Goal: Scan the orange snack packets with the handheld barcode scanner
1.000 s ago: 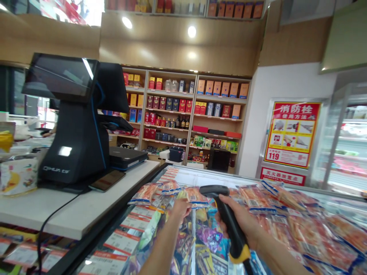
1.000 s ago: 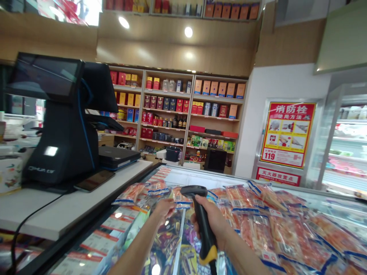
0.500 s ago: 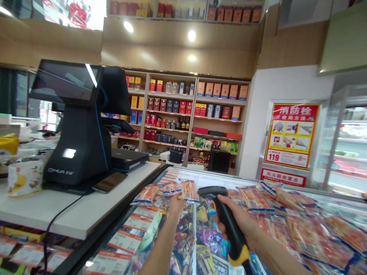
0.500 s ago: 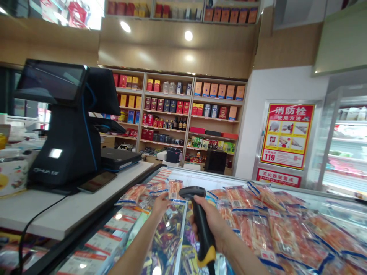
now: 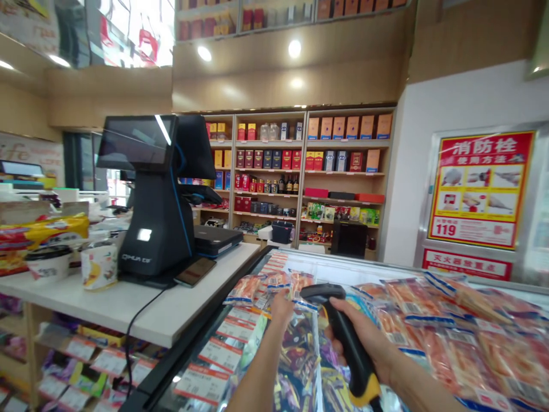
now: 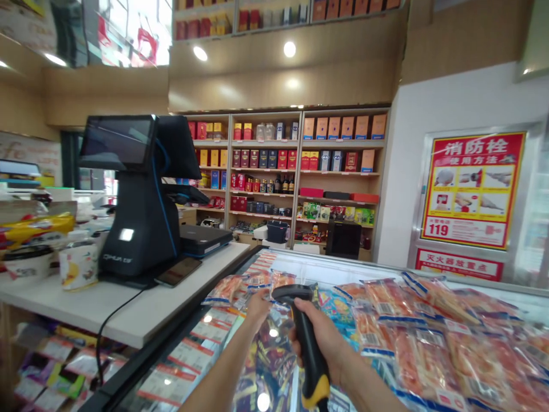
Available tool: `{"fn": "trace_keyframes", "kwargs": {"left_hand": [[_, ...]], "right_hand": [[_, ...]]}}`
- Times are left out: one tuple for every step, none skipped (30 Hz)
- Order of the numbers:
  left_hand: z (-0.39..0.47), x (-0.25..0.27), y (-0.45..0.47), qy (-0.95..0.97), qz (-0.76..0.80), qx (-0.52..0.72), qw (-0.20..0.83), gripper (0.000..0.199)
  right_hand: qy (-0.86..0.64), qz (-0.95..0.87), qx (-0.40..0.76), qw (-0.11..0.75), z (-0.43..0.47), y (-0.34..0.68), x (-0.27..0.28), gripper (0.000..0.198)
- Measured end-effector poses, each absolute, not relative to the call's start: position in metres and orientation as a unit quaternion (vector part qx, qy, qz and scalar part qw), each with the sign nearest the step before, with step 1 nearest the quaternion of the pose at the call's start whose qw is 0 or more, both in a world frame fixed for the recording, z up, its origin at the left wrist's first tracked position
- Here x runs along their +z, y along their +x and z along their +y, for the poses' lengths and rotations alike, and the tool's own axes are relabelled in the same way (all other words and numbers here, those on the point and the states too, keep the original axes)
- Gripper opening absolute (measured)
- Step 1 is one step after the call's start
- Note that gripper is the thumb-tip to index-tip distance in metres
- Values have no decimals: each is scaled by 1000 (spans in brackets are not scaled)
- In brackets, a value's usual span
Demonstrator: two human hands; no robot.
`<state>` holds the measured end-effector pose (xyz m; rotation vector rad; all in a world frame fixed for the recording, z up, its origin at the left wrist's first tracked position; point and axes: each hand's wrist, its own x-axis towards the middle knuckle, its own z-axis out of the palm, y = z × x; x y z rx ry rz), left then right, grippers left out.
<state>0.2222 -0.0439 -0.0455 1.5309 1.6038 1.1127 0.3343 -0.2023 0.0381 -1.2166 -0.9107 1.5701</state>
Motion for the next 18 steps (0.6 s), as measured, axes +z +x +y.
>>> {"fn": "trace_keyframes", "kwargs": {"left_hand": [[-42, -44, 219, 593, 612, 417, 315, 29], [-39, -43, 216, 602, 613, 411, 305, 29], [-37, -42, 214, 610, 613, 406, 295, 29], [-35, -40, 212, 618, 614, 401, 284, 29], [-33, -39, 210, 625, 614, 396, 273, 29], [-31, -38, 208, 633, 614, 393, 261, 28], [-30, -37, 207, 639, 614, 389, 250, 28], [-30, -36, 206, 645, 615, 386, 239, 28], [-30, -37, 205, 650, 615, 384, 228, 28], [-30, -37, 205, 654, 616, 380, 219, 28], [-31, -38, 205, 658, 617, 376, 211, 29], [-32, -39, 206, 663, 617, 371, 204, 29], [-33, -39, 207, 667, 618, 365, 199, 29], [-34, -38, 207, 673, 618, 357, 194, 28], [-34, -36, 206, 678, 618, 348, 191, 28], [-33, -32, 202, 683, 620, 340, 186, 28], [-31, -27, 197, 685, 622, 333, 179, 28], [-27, -20, 187, 685, 627, 329, 169, 28]], "right_hand": [[-490, -375, 641, 456, -200, 334, 36, 41], [-489, -379, 643, 451, -199, 334, 34, 42], [-492, -381, 644, 446, -197, 333, 33, 43], [-496, -381, 642, 443, -195, 333, 32, 44], [-501, -379, 639, 443, -194, 333, 31, 44], [-505, -377, 637, 444, -192, 332, 30, 45], [-509, -374, 636, 444, -190, 332, 29, 45], [-510, -372, 635, 445, -189, 333, 28, 45], [-510, -370, 637, 445, -187, 333, 28, 45], [-508, -367, 638, 448, -185, 334, 27, 44], [-505, -363, 638, 454, -184, 334, 26, 42], [-500, -358, 639, 461, -183, 335, 25, 41], [-498, -352, 641, 466, -182, 335, 25, 39], [-499, -344, 642, 470, -182, 336, 25, 38], [-502, -337, 642, 471, -181, 336, 24, 37], [-505, -330, 640, 475, -181, 337, 24, 36], [-508, -327, 635, 481, -180, 339, 23, 35], [-511, -326, 629, 486, -179, 341, 21, 35]]}}
